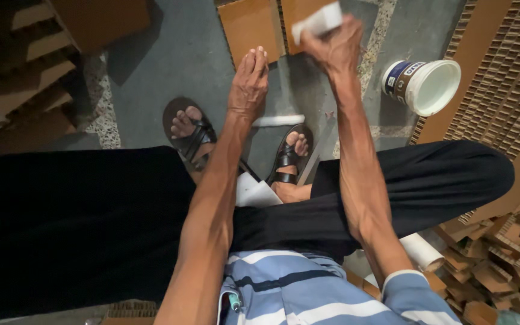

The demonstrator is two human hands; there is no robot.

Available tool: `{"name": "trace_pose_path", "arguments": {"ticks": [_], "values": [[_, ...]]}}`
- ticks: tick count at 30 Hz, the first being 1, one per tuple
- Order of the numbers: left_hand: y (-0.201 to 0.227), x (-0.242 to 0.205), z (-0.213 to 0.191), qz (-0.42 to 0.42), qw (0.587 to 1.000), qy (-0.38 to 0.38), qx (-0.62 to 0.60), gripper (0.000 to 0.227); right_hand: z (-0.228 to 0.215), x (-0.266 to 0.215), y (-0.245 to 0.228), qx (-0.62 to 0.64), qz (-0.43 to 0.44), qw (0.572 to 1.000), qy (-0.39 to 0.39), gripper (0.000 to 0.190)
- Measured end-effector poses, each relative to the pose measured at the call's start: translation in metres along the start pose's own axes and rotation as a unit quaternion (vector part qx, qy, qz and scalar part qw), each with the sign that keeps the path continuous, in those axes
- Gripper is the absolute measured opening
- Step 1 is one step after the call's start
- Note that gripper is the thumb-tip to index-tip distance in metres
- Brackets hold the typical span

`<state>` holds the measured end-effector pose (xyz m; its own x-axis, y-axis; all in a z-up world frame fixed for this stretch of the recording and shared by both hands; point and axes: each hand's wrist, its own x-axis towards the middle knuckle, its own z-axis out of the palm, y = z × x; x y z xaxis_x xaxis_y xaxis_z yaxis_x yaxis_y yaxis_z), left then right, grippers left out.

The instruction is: The person sits on the floor and assembles small cardboard boxes by applying glue to the flaps and folding them into place. They repeatedly pick up flat cardboard pieces, apply adhesive, and fold the sides to form box shapes.

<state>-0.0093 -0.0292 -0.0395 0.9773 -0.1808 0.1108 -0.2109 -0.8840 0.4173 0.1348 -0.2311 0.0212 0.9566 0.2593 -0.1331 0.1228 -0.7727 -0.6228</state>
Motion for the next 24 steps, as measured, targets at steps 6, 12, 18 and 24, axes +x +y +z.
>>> {"name": "trace_pose_path", "arguments": {"ticks": [6,12,18,24], "values": [[-0.001,0.003,-0.003,-0.001,1.000,-0.004,-0.012,0.054,0.052,0.053,0.046,-0.106,-0.125,0.971,0.176,0.079],[-0.001,0.004,-0.004,-0.002,1.000,-0.007,-0.018,0.056,0.038,0.023,0.023,0.028,-0.034,0.998,0.033,0.044],[0.001,0.001,-0.003,0.005,0.999,-0.032,-0.003,0.052,-0.002,-0.043,-0.033,-0.072,0.032,0.997,-0.007,0.030],[-0.002,-0.001,0.015,0.011,0.998,-0.009,0.068,0.050,-0.013,-0.015,-0.048,0.048,0.010,0.989,0.138,0.026]]}}
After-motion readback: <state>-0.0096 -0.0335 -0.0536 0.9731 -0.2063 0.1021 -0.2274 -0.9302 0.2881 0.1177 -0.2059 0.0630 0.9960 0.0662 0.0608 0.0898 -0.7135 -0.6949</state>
